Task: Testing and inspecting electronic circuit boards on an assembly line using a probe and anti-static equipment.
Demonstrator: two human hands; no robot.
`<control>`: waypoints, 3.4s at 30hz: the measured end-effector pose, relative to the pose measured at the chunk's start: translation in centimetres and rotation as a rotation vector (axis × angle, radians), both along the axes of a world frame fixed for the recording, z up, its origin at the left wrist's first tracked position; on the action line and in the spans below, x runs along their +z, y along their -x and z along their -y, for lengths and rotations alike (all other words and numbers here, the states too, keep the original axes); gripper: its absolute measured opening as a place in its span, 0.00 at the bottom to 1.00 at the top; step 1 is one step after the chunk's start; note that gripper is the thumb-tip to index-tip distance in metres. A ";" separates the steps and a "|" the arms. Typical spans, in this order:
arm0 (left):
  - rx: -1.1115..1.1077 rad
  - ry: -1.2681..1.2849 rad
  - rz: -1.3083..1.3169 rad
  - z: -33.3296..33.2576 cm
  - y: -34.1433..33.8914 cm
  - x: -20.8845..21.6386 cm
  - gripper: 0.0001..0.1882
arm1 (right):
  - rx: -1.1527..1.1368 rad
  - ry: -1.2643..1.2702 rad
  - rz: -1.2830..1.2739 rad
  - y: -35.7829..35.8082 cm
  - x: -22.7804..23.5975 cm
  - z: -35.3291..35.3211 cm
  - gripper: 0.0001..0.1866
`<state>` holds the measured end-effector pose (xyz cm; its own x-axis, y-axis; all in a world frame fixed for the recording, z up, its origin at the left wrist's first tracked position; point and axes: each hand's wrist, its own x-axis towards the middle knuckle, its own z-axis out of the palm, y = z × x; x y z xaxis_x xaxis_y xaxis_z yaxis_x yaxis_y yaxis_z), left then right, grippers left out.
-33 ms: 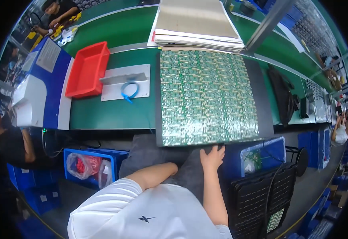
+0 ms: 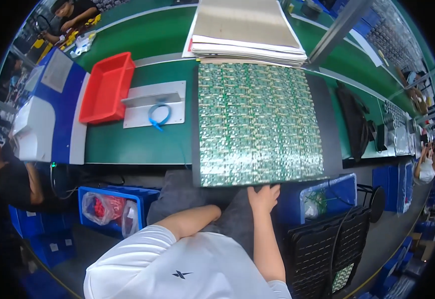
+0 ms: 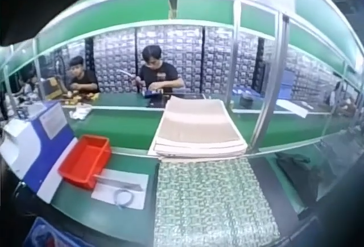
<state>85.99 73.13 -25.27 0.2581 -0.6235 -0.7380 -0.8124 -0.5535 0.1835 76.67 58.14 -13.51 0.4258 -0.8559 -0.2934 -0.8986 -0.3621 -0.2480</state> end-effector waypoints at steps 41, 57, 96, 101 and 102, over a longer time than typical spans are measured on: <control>0.971 1.047 0.090 -7.7 -2.1 23.0 0.47 | 0.126 0.024 0.716 9.6 15.4 25.0 0.26; 0.909 0.847 0.176 -5.6 -4.1 24.4 0.42 | 0.216 -0.325 0.544 9.9 13.4 26.3 0.39; 0.930 0.803 0.141 -6.2 -5.5 24.3 0.21 | 0.195 -0.317 0.641 10.3 12.6 26.1 0.31; 0.930 0.807 0.151 -6.7 -5.3 24.6 0.23 | 0.230 -0.313 0.490 9.9 12.4 26.4 0.31; 0.932 0.807 0.144 -6.4 -5.3 24.9 0.23 | 0.225 -0.353 0.545 10.3 12.0 26.7 0.31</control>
